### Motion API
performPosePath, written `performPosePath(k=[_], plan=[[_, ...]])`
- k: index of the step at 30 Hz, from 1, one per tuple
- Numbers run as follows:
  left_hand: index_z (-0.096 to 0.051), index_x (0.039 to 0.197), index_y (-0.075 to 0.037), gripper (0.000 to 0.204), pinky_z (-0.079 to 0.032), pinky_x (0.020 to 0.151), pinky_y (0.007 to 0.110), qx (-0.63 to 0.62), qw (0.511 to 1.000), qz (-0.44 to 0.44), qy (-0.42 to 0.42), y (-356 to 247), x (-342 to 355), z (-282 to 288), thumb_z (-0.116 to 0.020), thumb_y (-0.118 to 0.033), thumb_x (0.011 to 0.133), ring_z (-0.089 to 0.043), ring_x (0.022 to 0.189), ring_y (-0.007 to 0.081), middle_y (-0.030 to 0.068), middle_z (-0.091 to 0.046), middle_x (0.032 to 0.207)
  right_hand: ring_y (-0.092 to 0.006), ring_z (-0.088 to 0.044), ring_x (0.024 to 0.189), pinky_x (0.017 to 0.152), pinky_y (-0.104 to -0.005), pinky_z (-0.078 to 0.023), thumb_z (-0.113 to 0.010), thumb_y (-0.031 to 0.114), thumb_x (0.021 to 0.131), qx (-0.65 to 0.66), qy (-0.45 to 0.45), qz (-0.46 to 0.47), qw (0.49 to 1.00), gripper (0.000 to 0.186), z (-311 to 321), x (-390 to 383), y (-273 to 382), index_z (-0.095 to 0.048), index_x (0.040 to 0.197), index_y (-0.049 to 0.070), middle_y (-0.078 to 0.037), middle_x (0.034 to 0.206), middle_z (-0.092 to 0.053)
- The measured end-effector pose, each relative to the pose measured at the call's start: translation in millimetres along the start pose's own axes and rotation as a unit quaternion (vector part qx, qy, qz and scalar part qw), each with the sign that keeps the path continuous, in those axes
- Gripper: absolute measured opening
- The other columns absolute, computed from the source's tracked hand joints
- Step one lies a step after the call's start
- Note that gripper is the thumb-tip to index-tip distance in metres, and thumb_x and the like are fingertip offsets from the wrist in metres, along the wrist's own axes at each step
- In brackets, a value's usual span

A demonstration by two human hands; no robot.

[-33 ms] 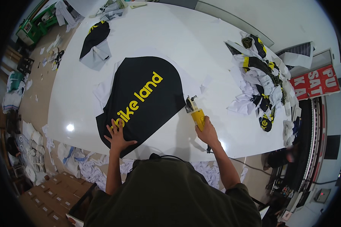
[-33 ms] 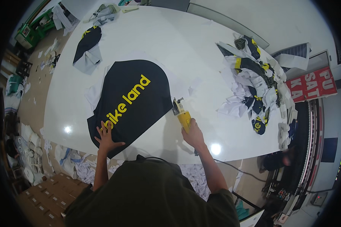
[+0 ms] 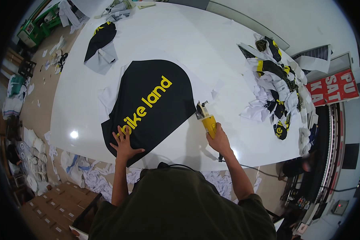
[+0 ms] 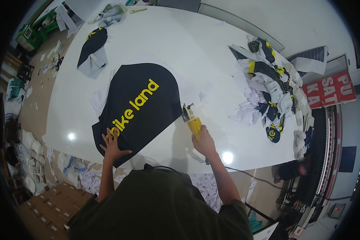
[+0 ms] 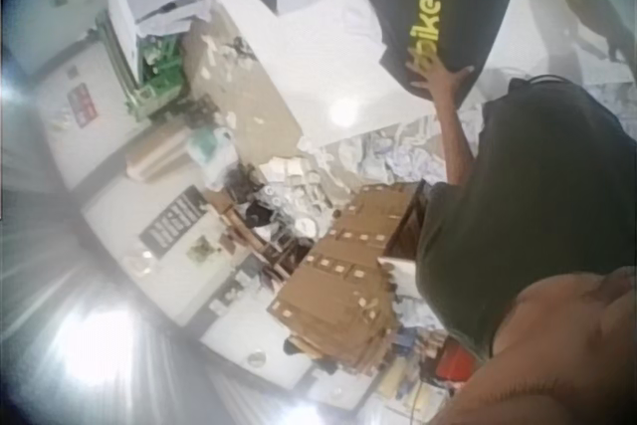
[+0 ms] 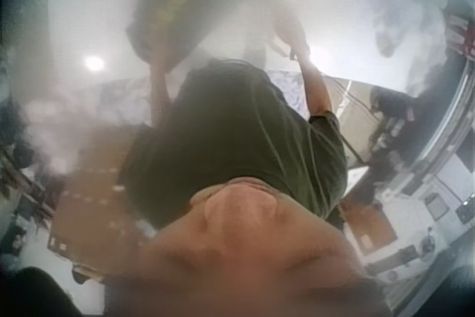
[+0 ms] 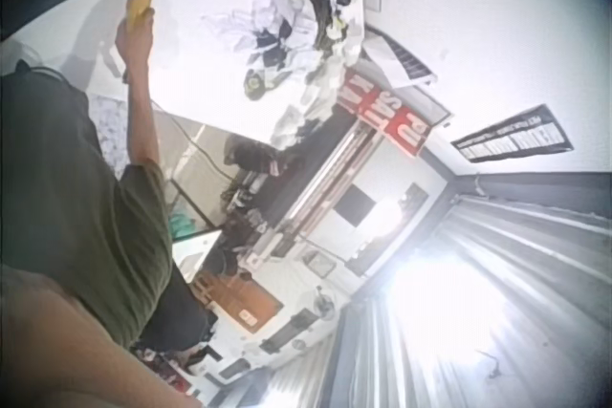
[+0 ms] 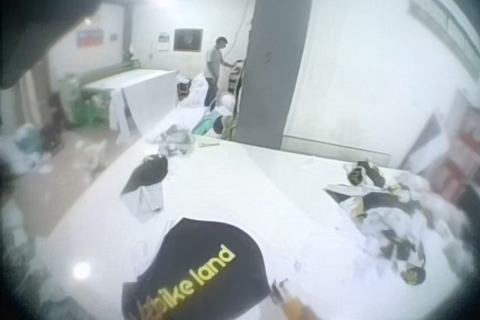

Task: The person uses a yellow electric fabric cutter to trim the edges of black and white fabric pieces laid out on a large white table. They handle the fabric with their left hand to keep it steady while guiding the cutter with their right hand, working on pieces with printed logos and patterns.

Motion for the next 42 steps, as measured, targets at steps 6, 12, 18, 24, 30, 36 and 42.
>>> performPosePath(k=[6,12,18,24,30,36,42], plan=[[-0.002,0.168,-0.028,0.155,-0.011,0.106,0.088,-0.002,1.0,0.003,-0.003,-2,0,3,-0.093,-0.068,0.048,0.011,0.156,0.0521,0.0141,0.014,0.174,-0.0537,-0.066,0.097,0.081,-0.0585,-0.055,-0.067,0.026,0.092,-0.004,0.006,0.014,1.0,0.06,-1,11,0,-0.035,0.134,-0.003,-0.035,0.114,-0.062],[-0.004,0.168,-0.026,0.156,-0.009,0.108,0.087,-0.011,1.0,0.011,0.001,-5,-4,8,-0.096,-0.062,0.047,0.01,0.157,0.0499,0.013,0.013,0.174,-0.0533,-0.066,0.098,0.082,-0.0575,-0.055,-0.067,0.027,0.092,0.002,0.002,0.015,1.0,0.061,-2,25,11,-0.034,0.135,-0.001,-0.035,0.115,-0.061],[-0.007,0.168,-0.026,0.155,-0.008,0.108,0.086,-0.022,1.0,0.01,-0.007,-2,-2,5,-0.097,-0.059,0.046,0.01,0.157,0.0489,0.0127,0.01,0.174,-0.0561,-0.065,0.094,0.083,-0.058,-0.054,-0.069,0.027,0.092,0.0,-0.024,0.018,1.0,0.057,0,44,30,-0.037,0.126,-0.006,-0.039,0.103,-0.064],[-0.009,0.168,-0.026,0.155,-0.008,0.108,0.087,-0.029,0.999,0.015,-0.007,-4,-3,9,-0.098,-0.058,0.044,0.009,0.157,0.0483,0.0129,0.009,0.174,-0.0558,-0.066,0.093,0.082,-0.0579,-0.055,-0.069,0.027,0.091,0.005,-0.041,0.021,0.999,0.055,3,70,43,-0.038,0.124,-0.005,-0.039,0.101,-0.065],[-0.011,0.168,-0.027,0.156,-0.007,0.109,0.086,-0.032,0.999,0.018,-0.012,-5,-3,9,-0.098,-0.057,0.043,0.009,0.158,0.0475,0.0133,0.008,0.174,-0.0525,-0.067,0.094,0.082,-0.0568,-0.056,-0.067,0.028,0.092,-0.014,-0.034,0.019,0.999,0.055,7,101,49,-0.037,0.125,-0.003,-0.035,0.104,-0.064],[-0.014,0.167,-0.025,0.154,-0.004,0.11,0.085,-0.044,0.999,0.018,-0.01,-4,-2,11,-0.098,-0.057,0.042,0.009,0.158,0.0469,0.0139,0.007,0.174,-0.0524,-0.067,0.094,0.083,-0.0567,-0.056,-0.068,0.028,0.091,-0.02,-0.029,0.034,0.999,0.056,14,131,51,-0.038,0.125,-0.003,-0.035,0.105,-0.065],[-0.013,0.168,-0.025,0.155,-0.001,0.112,0.083,-0.054,0.998,0.024,-0.003,-5,-3,12,-0.1,-0.052,0.042,0.012,0.158,0.0454,0.0149,0.008,0.174,-0.0522,-0.067,0.096,0.083,-0.0564,-0.056,-0.07,0.03,0.09,-0.03,-0.018,0.074,0.997,0.057,23,161,55,-0.039,0.126,-0.002,-0.035,0.105,-0.066]])
Point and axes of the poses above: each hand's wrist, its own x-axis towards the middle knuckle, its own z-axis out of the back of the hand, y = z × x, the point moved 8 cm from there along x, towards the middle knuckle
